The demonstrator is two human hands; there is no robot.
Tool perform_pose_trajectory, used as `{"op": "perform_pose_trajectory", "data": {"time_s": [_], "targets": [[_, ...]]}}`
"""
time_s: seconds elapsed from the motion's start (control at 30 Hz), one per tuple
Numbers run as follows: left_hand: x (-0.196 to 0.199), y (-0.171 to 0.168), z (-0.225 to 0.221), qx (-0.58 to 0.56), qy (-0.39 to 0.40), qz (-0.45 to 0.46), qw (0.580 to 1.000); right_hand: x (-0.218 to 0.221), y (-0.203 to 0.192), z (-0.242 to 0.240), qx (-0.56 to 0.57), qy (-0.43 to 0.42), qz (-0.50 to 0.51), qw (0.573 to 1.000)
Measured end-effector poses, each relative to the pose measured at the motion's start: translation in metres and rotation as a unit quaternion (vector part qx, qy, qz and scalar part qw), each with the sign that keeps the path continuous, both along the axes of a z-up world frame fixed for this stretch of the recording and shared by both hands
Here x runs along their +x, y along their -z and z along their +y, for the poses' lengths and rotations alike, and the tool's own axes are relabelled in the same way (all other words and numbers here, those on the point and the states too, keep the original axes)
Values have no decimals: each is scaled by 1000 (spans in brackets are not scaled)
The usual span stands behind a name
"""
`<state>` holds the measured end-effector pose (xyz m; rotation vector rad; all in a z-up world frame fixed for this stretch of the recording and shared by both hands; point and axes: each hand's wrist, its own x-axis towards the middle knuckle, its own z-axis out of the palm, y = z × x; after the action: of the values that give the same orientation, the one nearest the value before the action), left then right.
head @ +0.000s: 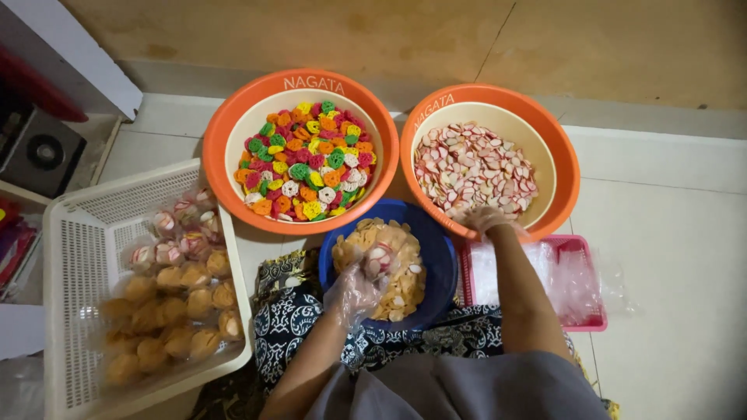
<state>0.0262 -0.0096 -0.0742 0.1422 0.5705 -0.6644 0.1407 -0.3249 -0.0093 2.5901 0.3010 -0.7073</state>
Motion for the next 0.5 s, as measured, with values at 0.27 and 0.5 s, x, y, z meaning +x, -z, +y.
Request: {"op": "perform_pose_trajectory", "data": {"time_s": [0.27,0.5], "targets": [[2,-11,-4,36,-18,2,999,64,127,-5,181,120,-11,976],[-6,-32,1,-11,-9,-33,999,70,135,-23,287,301,-84,906]]}}
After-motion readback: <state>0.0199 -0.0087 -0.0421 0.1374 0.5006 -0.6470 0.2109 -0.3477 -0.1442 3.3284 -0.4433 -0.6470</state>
